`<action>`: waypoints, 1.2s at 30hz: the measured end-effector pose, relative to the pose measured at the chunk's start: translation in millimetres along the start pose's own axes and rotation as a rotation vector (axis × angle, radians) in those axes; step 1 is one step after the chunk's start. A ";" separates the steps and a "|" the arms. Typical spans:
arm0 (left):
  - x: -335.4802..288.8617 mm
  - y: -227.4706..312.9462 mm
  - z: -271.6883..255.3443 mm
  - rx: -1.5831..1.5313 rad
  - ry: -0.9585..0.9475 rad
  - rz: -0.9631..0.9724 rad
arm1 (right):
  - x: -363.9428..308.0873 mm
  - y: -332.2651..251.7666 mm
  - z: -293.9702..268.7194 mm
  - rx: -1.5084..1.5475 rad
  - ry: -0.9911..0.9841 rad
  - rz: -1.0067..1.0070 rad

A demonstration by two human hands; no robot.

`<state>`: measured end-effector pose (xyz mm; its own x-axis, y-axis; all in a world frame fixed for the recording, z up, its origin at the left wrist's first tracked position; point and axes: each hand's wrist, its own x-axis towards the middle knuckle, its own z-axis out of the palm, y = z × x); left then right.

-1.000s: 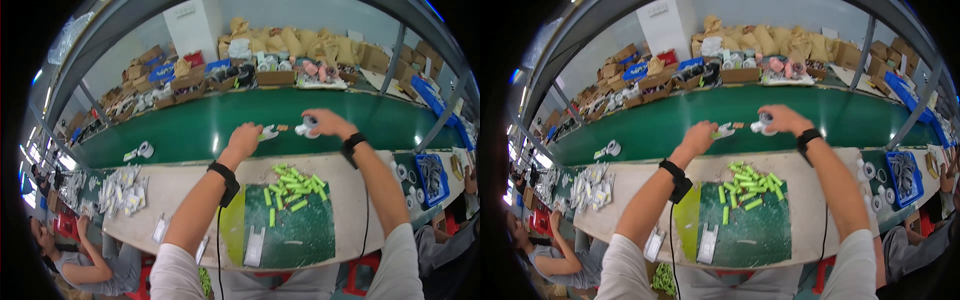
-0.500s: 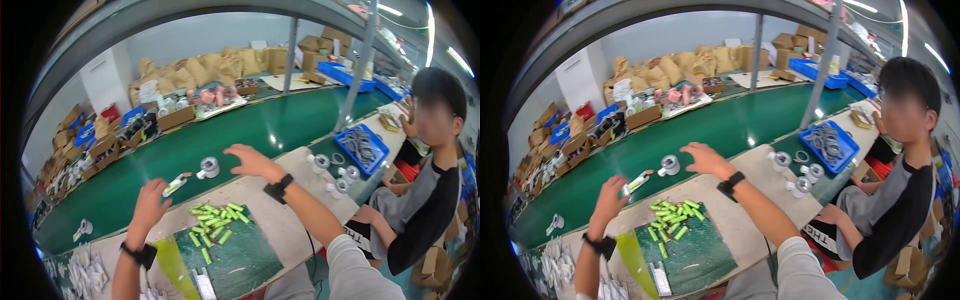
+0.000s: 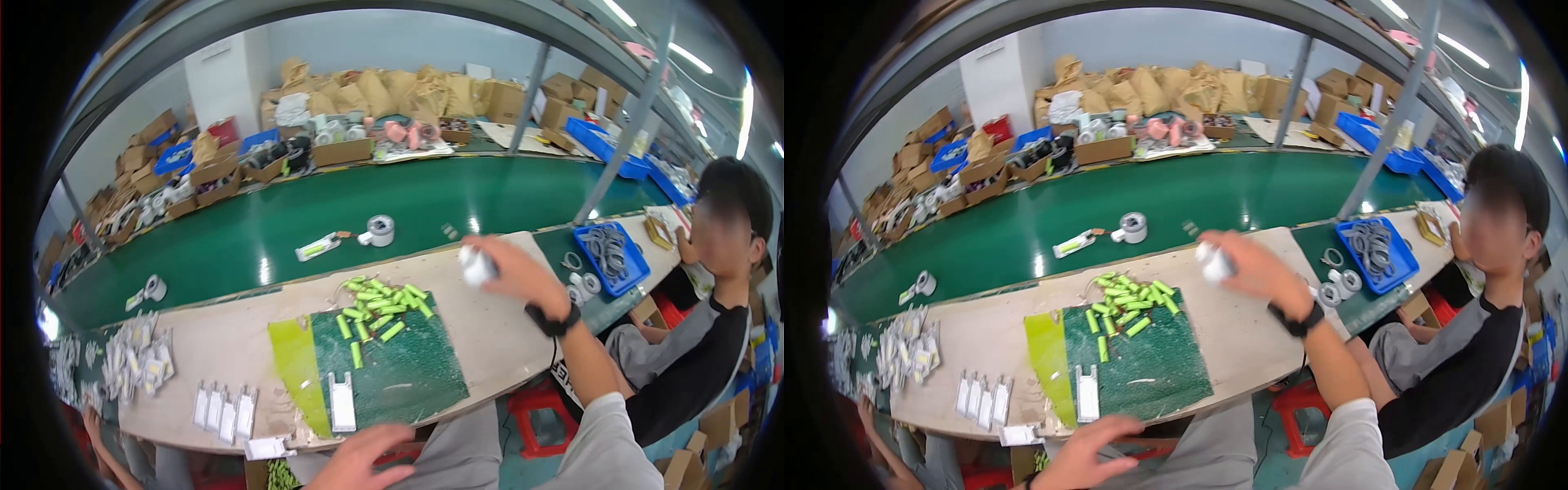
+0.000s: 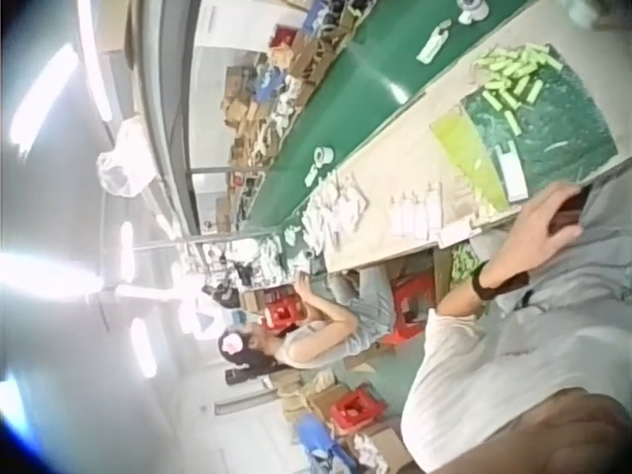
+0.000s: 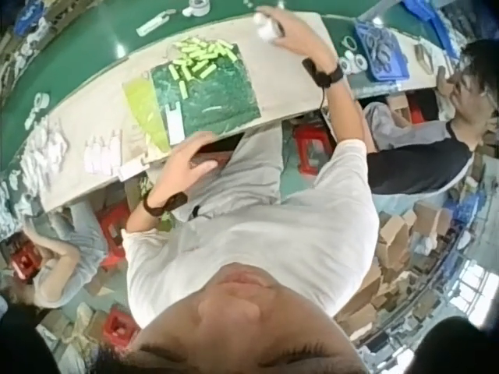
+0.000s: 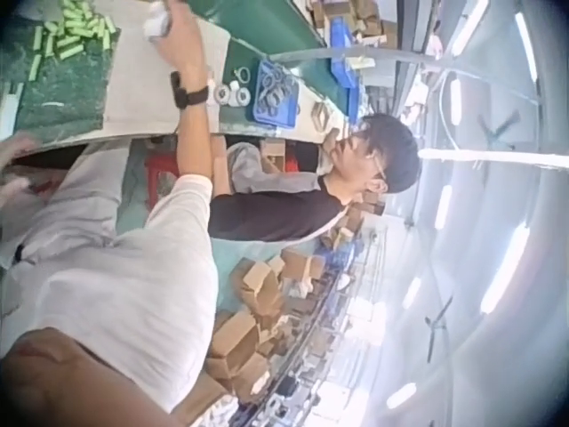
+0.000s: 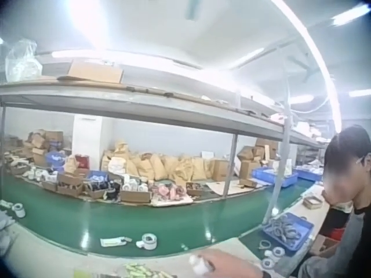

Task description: The person is assembling battery packs by applying tape to secure the batteries into a plastic housing.

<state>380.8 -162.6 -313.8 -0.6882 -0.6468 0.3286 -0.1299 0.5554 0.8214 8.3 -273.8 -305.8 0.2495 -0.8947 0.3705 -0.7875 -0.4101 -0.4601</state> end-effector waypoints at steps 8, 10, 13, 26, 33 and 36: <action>-34.3 -38.4 62.4 -0.886 0.750 -0.331 | -84.4 -202.2 106.8 -0.176 -0.220 -0.428; -47.0 -39.3 62.6 -0.830 0.834 -0.392 | -92.9 -207.5 121.2 -0.172 -0.231 -0.451; -57.2 -40.3 62.2 -0.898 1.009 -0.363 | -85.0 -204.4 124.4 0.233 -0.320 -0.547; -94.4 -46.3 50.6 -0.873 0.711 -0.239 | 78.0 -102.7 156.9 -0.114 -0.213 -0.150; -95.3 -32.8 57.5 -0.957 0.517 -0.242 | 142.4 -80.0 221.3 -0.490 -0.312 -0.013; -96.1 -21.4 48.9 -1.024 0.554 -0.295 | 140.9 -69.4 209.1 -0.051 -0.169 0.005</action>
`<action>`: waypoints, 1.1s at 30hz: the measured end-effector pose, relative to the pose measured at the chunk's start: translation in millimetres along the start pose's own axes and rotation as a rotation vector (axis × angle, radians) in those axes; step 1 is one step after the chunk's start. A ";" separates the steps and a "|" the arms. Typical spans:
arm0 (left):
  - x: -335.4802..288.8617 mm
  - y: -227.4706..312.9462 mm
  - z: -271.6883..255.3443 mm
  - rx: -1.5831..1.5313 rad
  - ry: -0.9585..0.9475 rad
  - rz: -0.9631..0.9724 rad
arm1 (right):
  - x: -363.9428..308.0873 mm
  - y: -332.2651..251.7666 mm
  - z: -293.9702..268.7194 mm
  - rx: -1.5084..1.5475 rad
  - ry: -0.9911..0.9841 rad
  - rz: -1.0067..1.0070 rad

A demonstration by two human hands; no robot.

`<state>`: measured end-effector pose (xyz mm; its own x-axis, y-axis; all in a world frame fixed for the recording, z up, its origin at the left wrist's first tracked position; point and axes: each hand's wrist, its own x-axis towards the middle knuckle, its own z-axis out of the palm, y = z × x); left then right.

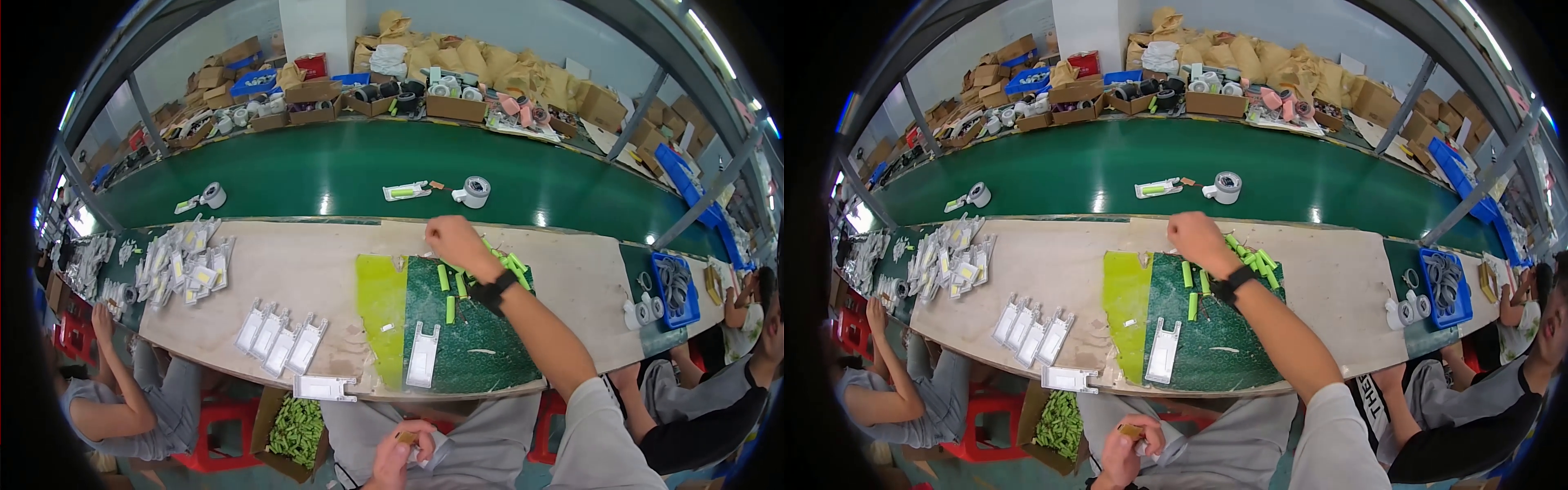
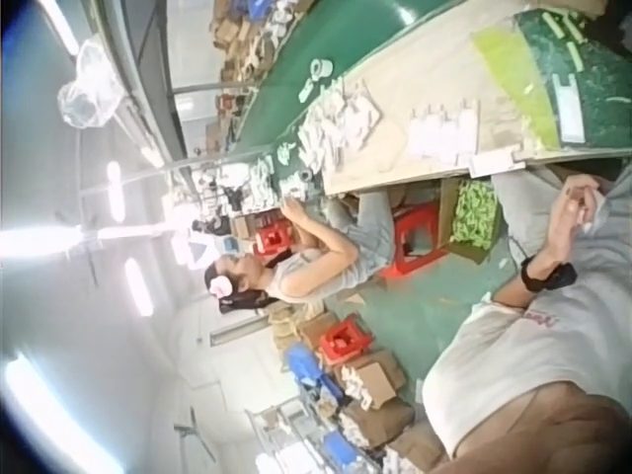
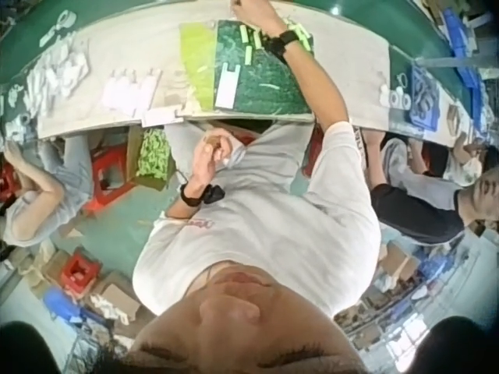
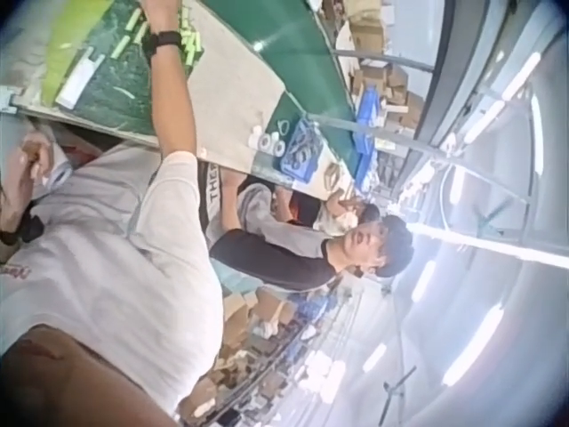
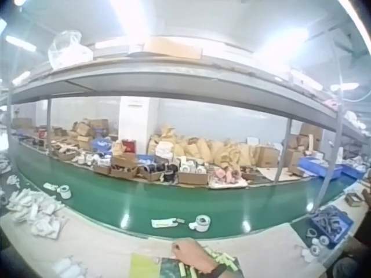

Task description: The person is assembling battery packs by applying tape to secure the batteries into a plastic housing.

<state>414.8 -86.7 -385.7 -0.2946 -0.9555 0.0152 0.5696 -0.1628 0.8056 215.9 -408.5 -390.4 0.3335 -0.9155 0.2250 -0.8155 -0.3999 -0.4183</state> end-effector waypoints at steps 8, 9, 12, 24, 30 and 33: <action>8.3 -9.6 -14.1 -0.024 -0.006 0.018 | -82.2 -60.4 -63.1 1.116 0.265 0.047; 11.6 -10.2 -14.9 -0.018 0.015 0.019 | -93.7 -75.1 -70.0 0.984 0.332 -0.001; 20.5 -4.6 -3.2 -0.007 0.103 -0.020 | -123.9 -83.8 -86.0 0.904 0.453 0.002; 24.0 -4.3 15.3 0.292 -0.044 0.132 | -247.0 -143.4 -63.0 0.807 -0.173 0.031; 23.0 -2.3 15.9 0.347 -0.076 0.165 | -252.4 -144.3 -64.3 0.696 -0.113 -0.017; 21.6 -5.6 16.0 0.480 -0.045 0.209 | -252.3 -144.2 -63.4 0.678 -0.097 -0.077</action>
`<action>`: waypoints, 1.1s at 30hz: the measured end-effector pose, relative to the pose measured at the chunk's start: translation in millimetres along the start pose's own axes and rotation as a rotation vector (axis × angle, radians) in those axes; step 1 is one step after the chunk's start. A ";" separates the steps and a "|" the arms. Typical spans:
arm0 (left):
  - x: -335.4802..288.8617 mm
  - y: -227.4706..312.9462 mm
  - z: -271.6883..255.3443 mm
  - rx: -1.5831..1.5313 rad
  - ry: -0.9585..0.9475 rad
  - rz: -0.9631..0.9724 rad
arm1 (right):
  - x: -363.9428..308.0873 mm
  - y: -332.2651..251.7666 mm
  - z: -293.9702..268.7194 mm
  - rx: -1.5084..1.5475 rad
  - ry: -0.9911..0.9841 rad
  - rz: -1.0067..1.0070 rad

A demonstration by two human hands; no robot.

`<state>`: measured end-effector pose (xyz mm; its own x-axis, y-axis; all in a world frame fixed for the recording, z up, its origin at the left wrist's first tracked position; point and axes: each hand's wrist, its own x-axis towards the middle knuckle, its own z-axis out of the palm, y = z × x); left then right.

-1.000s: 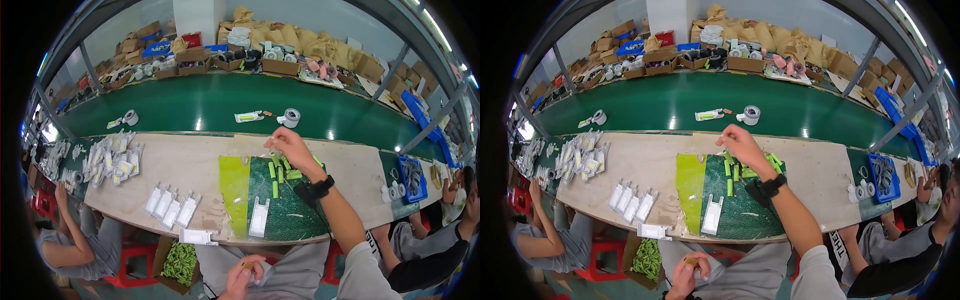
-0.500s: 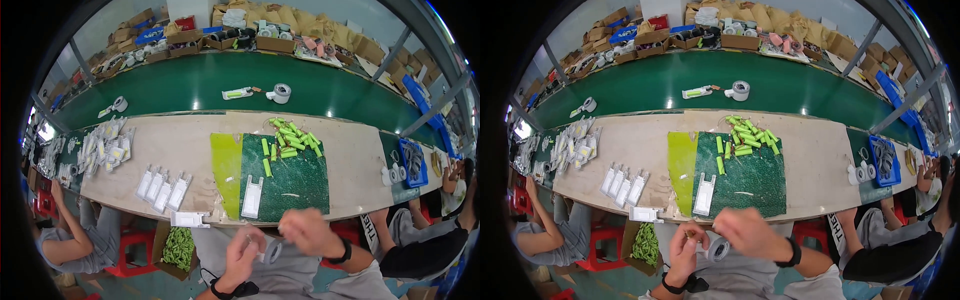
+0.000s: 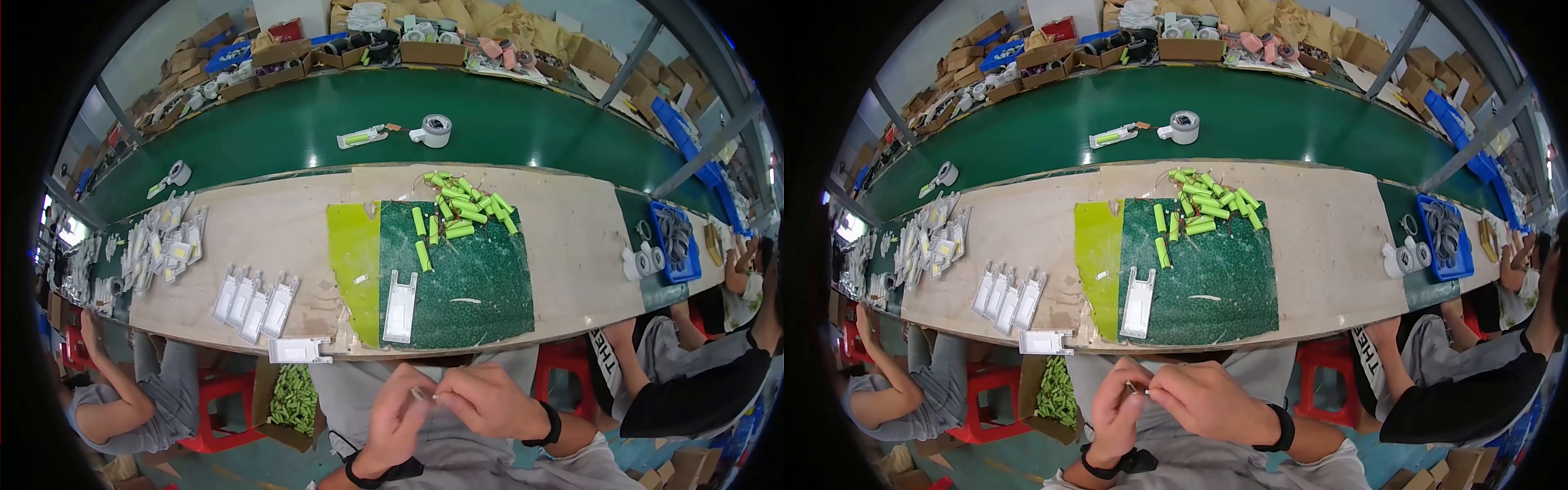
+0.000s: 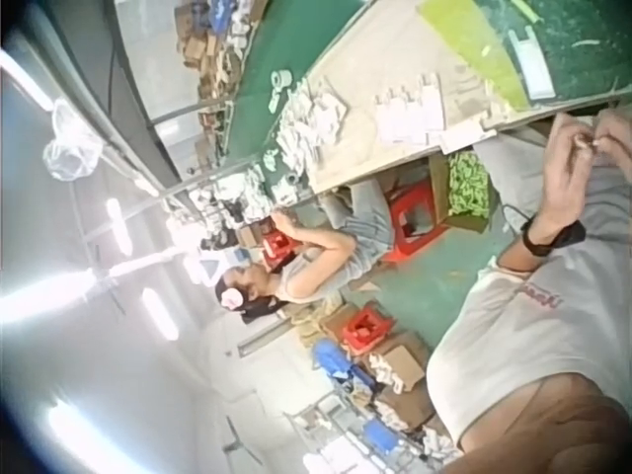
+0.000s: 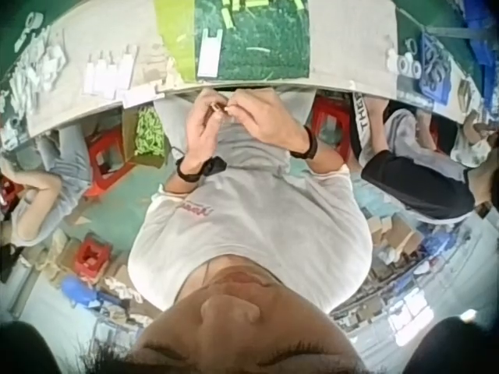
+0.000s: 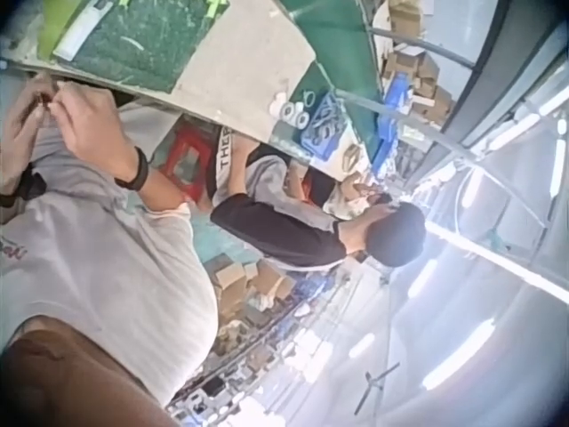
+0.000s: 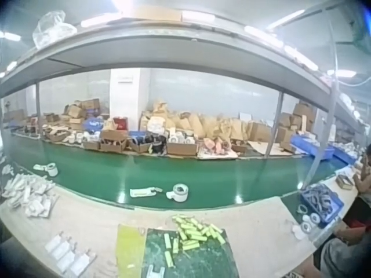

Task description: The person is assembling battery packs by applying tape to secure the batteries into a plastic housing.

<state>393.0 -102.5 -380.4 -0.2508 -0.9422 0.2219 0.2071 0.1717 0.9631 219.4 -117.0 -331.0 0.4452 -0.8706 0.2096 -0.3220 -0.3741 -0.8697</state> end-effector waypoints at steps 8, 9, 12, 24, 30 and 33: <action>3.4 14.2 -11.1 0.510 0.023 0.054 | 0.3 1.7 -4.1 -0.077 0.011 -0.026; 3.2 15.0 -12.3 0.441 -0.038 -0.035 | 3.0 2.2 -4.5 -0.095 0.003 -0.064; -3.4 12.2 -7.0 0.257 0.018 -0.166 | 8.3 -0.4 -6.9 -0.126 -0.030 -0.107; -14.3 -3.9 -8.3 -0.213 0.068 -0.156 | 7.3 2.3 -5.1 -0.130 -0.074 -0.133; -9.9 3.4 -12.6 -0.078 0.013 -0.208 | 6.2 4.9 -2.6 -0.089 -0.070 -0.118; -9.3 3.2 -13.7 -0.016 -0.009 -0.213 | 5.5 2.8 -4.1 -0.134 -0.091 -0.094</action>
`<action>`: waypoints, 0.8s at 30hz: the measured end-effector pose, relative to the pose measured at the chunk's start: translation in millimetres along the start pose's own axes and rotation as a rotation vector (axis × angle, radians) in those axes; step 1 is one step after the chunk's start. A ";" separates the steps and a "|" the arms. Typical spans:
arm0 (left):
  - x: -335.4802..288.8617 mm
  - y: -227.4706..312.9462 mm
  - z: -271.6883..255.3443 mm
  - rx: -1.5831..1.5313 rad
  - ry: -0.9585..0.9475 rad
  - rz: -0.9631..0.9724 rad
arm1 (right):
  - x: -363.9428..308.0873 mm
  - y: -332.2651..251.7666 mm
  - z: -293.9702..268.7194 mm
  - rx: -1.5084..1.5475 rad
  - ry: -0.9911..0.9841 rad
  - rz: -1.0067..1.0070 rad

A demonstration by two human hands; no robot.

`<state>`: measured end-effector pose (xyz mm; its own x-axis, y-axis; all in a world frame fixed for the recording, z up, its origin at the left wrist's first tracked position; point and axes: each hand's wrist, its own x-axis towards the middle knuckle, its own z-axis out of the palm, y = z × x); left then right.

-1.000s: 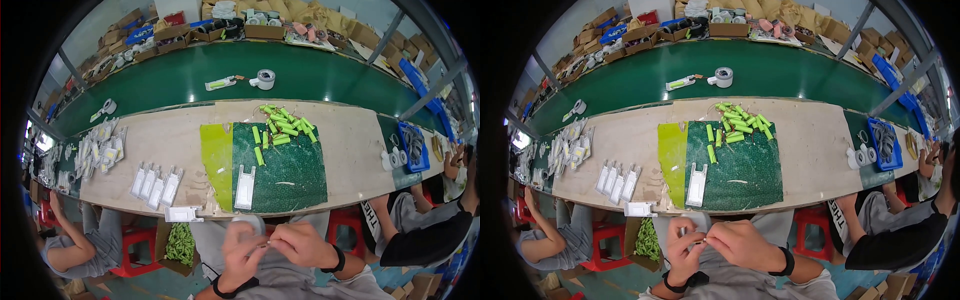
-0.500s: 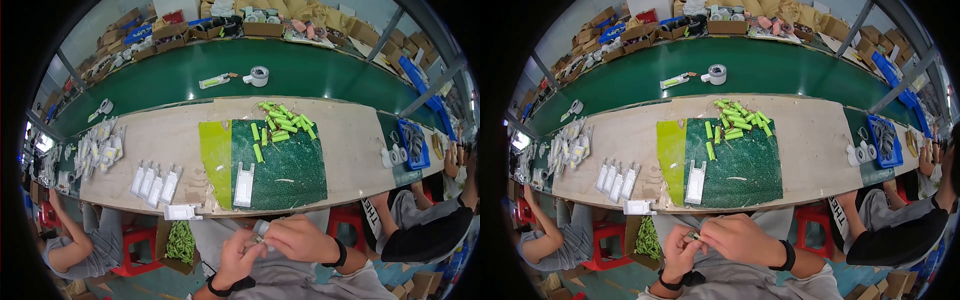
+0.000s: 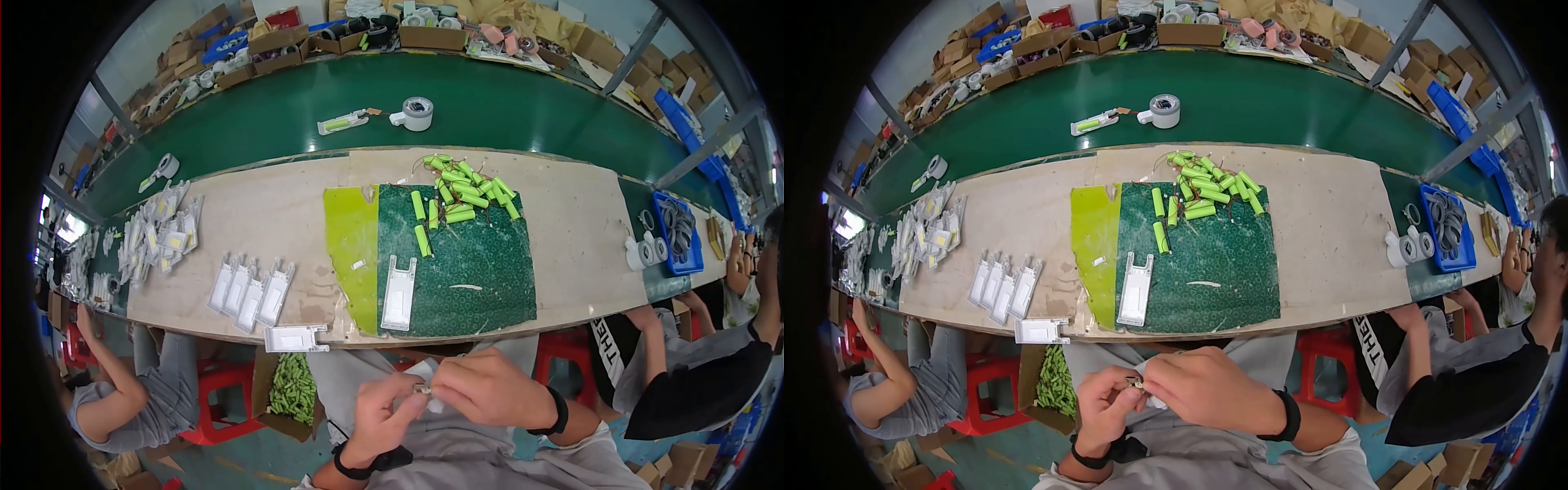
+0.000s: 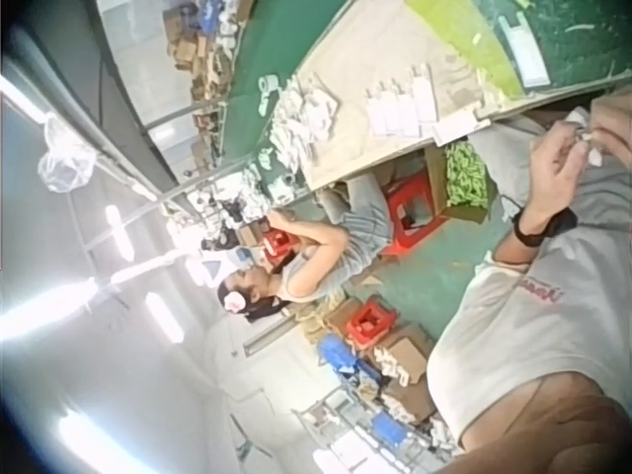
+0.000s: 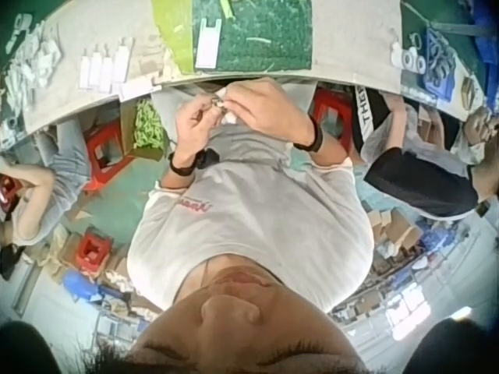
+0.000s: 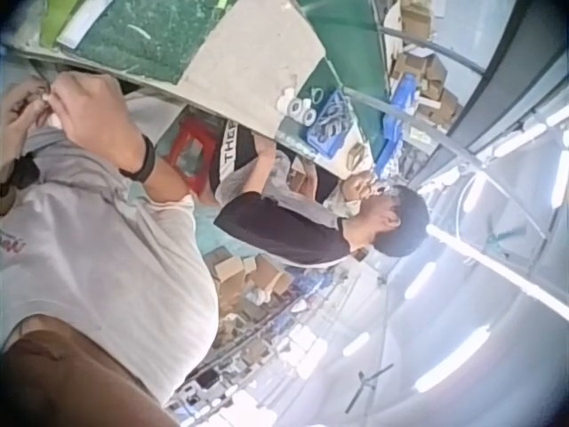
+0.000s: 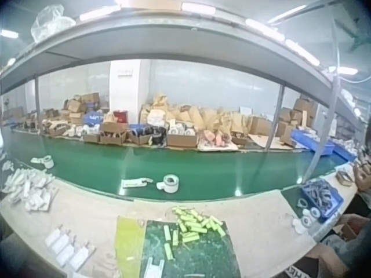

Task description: The person is assembling battery packs by applying tape to secure the batteries into a plastic housing.

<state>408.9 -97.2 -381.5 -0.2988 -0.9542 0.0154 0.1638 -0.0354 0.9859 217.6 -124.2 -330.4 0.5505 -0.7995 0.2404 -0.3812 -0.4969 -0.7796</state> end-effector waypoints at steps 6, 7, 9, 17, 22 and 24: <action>8.9 8.4 -2.8 0.283 -0.053 0.155 | -1.1 -0.6 -2.6 -0.037 -0.036 0.048; 9.6 7.7 -3.2 0.283 -0.054 0.152 | -1.5 -0.7 -1.4 -0.035 -0.036 0.050; 10.8 6.3 -3.3 0.422 -0.046 0.247 | -2.0 -2.5 2.4 -0.086 0.027 0.069; 8.2 -5.0 21.2 0.847 0.214 0.508 | -8.7 -15.1 31.0 -0.424 0.228 0.068; 13.2 -12.1 33.8 0.820 0.356 0.562 | -5.7 -19.7 33.1 -0.542 0.279 0.066; 12.7 -15.5 37.0 0.792 0.404 0.543 | -6.3 -22.2 32.8 -0.608 0.240 0.074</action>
<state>367.7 -97.7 -390.5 -0.0085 -0.8169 0.5768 -0.5256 0.4944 0.6924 246.9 -97.0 -333.6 0.3529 -0.8569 0.3758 -0.8019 -0.4839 -0.3503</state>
